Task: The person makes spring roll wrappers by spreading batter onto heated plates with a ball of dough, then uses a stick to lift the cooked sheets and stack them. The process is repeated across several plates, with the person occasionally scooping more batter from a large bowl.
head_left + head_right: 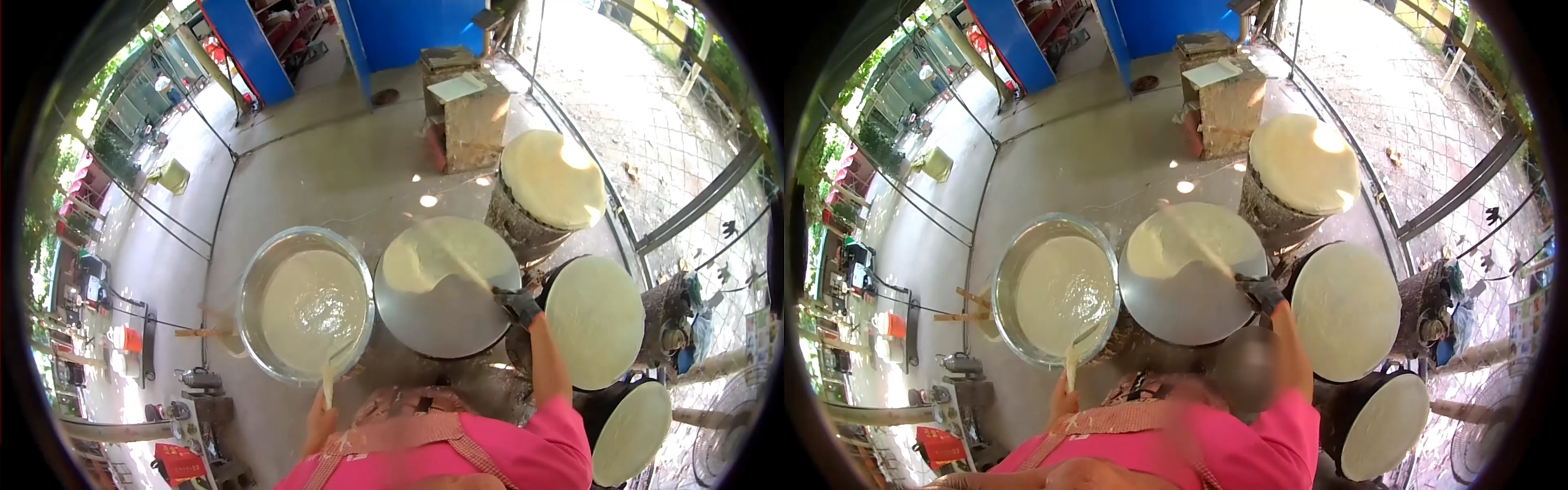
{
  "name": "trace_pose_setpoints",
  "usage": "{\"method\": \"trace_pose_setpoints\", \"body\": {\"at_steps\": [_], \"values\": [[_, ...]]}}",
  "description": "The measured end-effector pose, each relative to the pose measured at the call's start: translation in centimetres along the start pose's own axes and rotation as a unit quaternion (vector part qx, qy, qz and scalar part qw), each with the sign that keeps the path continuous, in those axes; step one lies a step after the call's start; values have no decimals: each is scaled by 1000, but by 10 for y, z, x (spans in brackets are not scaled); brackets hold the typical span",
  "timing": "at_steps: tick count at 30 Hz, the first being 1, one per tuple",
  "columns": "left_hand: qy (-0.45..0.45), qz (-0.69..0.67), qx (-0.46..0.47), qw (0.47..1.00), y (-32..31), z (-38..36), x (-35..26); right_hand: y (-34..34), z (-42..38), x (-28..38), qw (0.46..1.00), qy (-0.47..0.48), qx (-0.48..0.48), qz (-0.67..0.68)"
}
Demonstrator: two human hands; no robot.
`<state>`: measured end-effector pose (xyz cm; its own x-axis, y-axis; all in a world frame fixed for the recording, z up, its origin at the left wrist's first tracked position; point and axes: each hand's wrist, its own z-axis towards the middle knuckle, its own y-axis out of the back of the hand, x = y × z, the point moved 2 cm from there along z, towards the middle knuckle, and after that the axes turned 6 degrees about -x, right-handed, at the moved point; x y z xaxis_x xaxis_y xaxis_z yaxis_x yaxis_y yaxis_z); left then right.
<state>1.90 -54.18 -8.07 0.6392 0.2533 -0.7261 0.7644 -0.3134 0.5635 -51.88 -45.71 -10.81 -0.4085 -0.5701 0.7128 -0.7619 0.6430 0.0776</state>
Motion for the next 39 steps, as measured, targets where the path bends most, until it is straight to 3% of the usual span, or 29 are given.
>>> {"method": "trace_pose_setpoints", "body": {"at_steps": [1,5,8,10,12,15,19,21,23,25,28,32,35,37,38,39], "values": [[22,-4,8,1000,0,-2,0,-6,6,-5,997,-23,42,-60],[39,-23,1,999,-2,1,12,-12,4,-64,992,-17,125,9],[-19,-13,-10,1000,-1,-4,16,11,18,-42,995,12,94,-3],[-3,-20,0,1000,8,-13,8,11,38,-7,997,23,43,-52],[75,-62,10,995,9,-27,-7,4,53,15,994,15,25,-108],[43,40,-38,998,7,-22,25,4,47,-14,986,11,65,-151],[107,-45,-45,992,8,-38,-3,31,21,-49,988,36,104,-111],[4,-45,-73,996,6,-30,49,27,36,-27,986,59,99,-120],[-7,-41,-65,997,9,-29,52,4,63,8,981,81,74,-163],[82,-38,-38,995,15,-45,14,-17,82,37,974,72,62,-207],[63,59,-56,995,18,-53,10,-6,77,17,964,56,72,-249],[77,-44,-84,992,11,-50,43,43,40,-32,965,59,110,-233],[107,-88,-89,986,17,-58,44,37,54,-19,947,116,100,-282],[88,-103,-82,987,20,-61,45,11,90,0,901,195,43,-384],[99,-87,-73,989,22,-63,43,-14,57,37,958,121,130,-224],[110,-69,-65,989,27,-65,40,-22,68,51,960,109,116,-232]]}}
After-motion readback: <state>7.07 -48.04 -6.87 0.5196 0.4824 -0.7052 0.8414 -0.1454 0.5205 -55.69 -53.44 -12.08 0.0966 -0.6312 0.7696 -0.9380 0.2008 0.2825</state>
